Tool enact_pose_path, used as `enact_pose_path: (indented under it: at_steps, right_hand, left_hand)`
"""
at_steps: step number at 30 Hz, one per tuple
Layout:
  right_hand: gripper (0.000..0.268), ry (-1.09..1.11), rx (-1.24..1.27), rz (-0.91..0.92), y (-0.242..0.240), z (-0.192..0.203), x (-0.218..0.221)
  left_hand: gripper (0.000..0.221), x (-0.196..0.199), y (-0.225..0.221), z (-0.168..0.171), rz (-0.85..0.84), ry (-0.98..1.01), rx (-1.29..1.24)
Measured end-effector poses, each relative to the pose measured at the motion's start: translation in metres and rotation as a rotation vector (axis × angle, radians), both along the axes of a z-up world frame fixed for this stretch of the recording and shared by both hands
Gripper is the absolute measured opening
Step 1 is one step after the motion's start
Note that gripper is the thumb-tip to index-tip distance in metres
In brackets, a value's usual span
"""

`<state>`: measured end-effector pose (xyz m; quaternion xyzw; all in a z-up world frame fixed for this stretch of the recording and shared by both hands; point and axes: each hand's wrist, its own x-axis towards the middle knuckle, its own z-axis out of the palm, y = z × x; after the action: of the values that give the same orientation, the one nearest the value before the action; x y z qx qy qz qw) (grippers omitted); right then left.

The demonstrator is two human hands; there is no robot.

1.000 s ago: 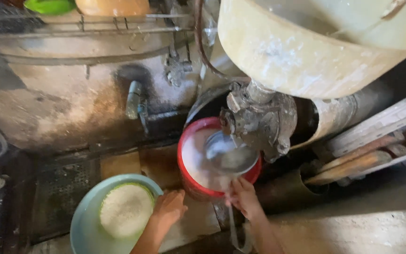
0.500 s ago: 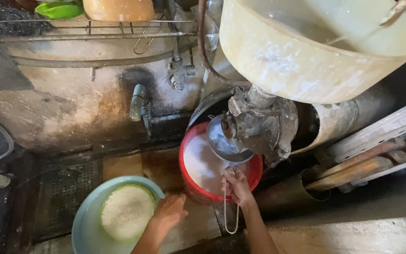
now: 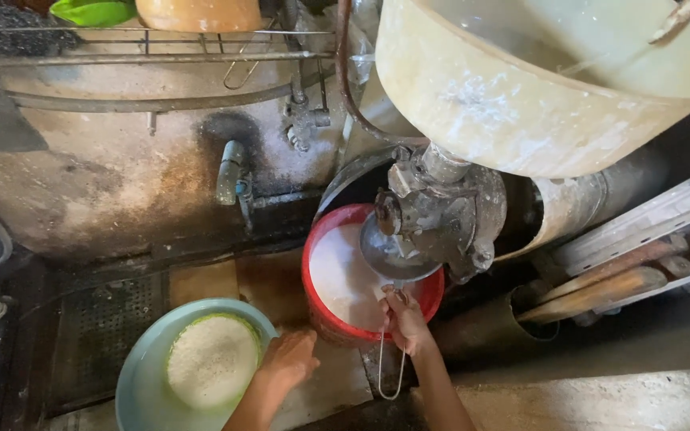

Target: Feeding soaked rice into a grinder and filtering the resulting liquid through a sieve into a bucket to make rice milk.

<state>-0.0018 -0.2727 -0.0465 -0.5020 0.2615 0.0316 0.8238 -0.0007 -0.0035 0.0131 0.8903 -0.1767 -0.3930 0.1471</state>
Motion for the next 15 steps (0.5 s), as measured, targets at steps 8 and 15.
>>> enact_pose_path:
  at_steps: [8,15]
  right_hand:
    - [0.025,0.106,-0.077,0.129,0.016,0.043,-0.014]
    - [0.035,0.081,-0.068,0.214,0.009,0.024,-0.027]
  left_hand:
    - [0.023,0.0,-0.004,0.003,-0.039,0.002,0.027]
    - [0.01,-0.005,0.003,-0.023,-0.045,-0.035,-0.067]
